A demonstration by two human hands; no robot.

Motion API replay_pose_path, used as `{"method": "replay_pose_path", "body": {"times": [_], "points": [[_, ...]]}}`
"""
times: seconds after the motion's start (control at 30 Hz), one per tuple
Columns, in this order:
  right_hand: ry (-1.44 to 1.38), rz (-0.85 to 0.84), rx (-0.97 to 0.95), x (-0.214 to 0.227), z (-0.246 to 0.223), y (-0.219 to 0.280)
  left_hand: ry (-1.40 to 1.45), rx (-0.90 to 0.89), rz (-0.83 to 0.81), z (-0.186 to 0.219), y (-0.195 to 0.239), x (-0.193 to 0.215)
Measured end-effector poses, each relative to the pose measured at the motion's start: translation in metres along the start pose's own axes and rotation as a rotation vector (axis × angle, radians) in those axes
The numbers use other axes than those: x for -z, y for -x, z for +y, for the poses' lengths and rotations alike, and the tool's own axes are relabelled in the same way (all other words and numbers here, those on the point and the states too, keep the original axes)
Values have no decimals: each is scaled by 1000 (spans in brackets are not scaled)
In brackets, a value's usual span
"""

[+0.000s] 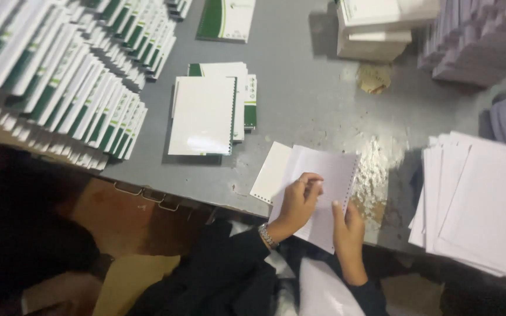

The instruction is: Assembling and inspecting spiral-bound notebooks by aligning covers and flipping through pages.

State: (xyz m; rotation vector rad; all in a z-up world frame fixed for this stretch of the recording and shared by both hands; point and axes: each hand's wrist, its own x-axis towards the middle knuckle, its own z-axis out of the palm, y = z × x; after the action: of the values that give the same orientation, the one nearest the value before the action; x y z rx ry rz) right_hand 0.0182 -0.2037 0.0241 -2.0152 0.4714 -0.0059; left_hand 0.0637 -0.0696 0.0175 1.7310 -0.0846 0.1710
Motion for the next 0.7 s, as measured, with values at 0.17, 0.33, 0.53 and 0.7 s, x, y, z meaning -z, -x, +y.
{"method": "replay_pose_path", "body": {"times": [0.17, 0.33, 0.53, 0.7], "points": [[-898, -172, -330, -12, -53, 16, 38, -27, -26, -3, 1, 3], [-843, -261, -209, -25, 15, -6, 43, -13, -114, -2, 1, 3], [-773, -367, 139, -29, 10, -9, 153, -33, -208, -5, -1, 4], [-876, -368, 113, -32, 23, -11, 156, -29, -246, -9, -3, 2]]}}
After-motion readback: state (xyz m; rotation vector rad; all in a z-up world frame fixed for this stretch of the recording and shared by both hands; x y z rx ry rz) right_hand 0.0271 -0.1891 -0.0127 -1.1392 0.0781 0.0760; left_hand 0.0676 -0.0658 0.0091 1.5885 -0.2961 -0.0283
